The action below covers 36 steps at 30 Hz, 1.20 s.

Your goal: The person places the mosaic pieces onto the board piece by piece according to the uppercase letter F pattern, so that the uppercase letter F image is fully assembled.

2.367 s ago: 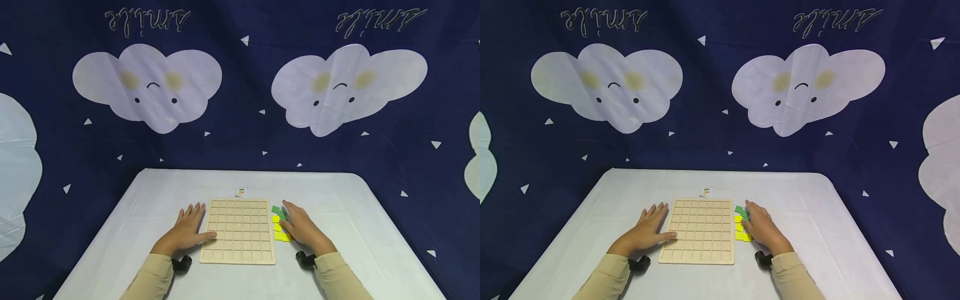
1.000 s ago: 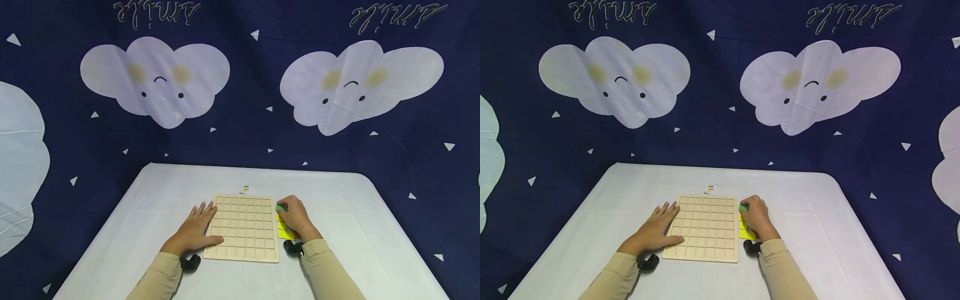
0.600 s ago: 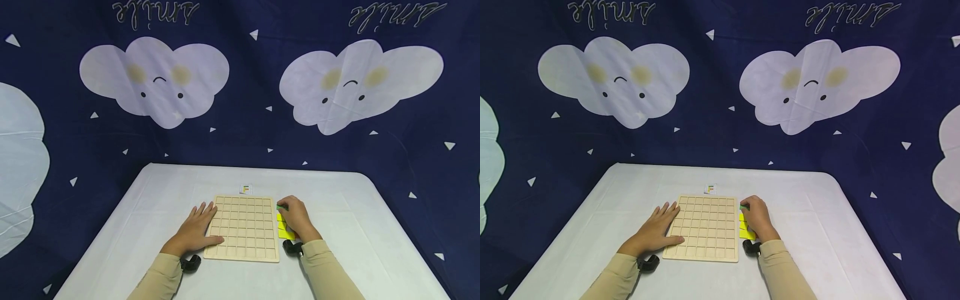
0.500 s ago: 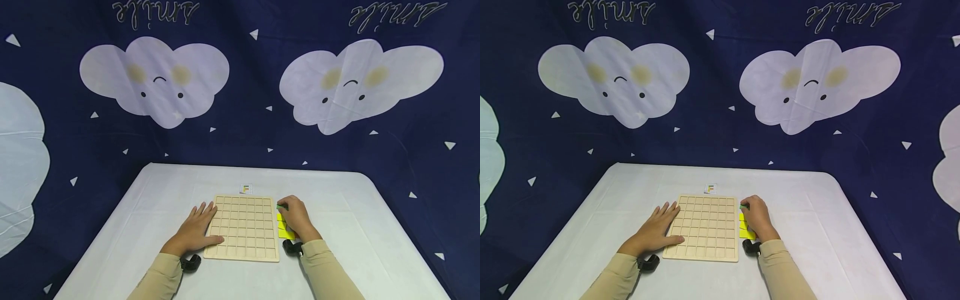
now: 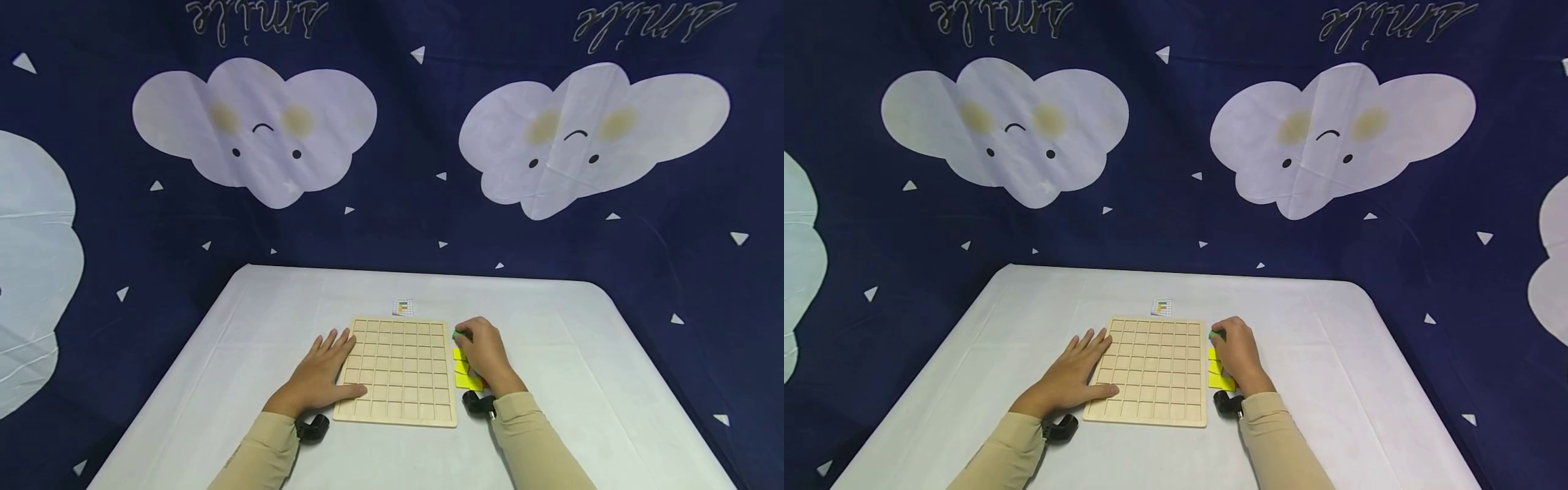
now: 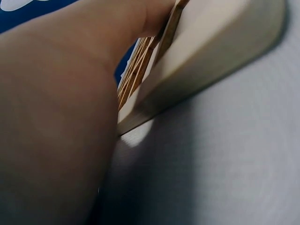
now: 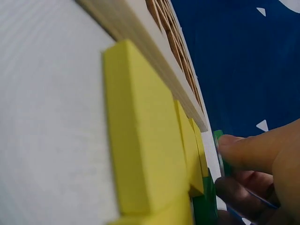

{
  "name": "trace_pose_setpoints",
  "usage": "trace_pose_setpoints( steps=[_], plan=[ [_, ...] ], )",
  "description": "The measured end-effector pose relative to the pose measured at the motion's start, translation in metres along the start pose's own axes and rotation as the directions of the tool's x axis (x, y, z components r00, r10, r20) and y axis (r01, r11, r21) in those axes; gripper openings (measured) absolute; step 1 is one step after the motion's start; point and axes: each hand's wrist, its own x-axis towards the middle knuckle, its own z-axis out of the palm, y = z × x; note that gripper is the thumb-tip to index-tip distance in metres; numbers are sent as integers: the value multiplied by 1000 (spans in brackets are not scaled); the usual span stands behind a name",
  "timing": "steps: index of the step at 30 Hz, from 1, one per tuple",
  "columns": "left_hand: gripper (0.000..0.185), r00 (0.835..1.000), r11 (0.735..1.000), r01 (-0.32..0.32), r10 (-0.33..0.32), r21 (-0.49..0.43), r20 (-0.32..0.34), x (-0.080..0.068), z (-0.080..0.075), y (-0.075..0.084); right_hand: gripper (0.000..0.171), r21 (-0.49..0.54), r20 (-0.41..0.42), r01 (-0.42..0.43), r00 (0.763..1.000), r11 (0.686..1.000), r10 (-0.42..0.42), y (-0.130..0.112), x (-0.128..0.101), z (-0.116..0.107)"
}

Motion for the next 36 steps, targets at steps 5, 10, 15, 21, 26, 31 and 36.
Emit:
trace_pose_setpoints(
  steps=[5,10,15,21,26,31,36],
  plan=[
    [113,1000,1000,-2,2,11,2,0,0,0,15,0,-34,14,999,1000,-14,-6,0,1],
    [113,1000,1000,1,-1,12,6,1,1,-2,14,4,-64,52,997,999,-52,-12,-1,2],
    [113,1000,1000,0,0,14,8,1,1,-2,13,11,-79,78,994,997,-77,-19,0,6],
    [113,1000,1000,-7,7,15,6,0,0,-1,9,29,-71,110,992,993,-108,-26,3,8],
    [113,1000,1000,-2,2,21,7,0,-1,-2,9,62,-72,162,985,985,-157,-34,5,9],
    [112,1000,1000,-5,5,21,4,0,-1,-2,10,87,-51,184,982,979,-180,-42,7,14],
    [112,1000,1000,-7,7,18,3,0,0,-2,9,91,-40,194,981,977,-191,-49,7,21]
  ],
)
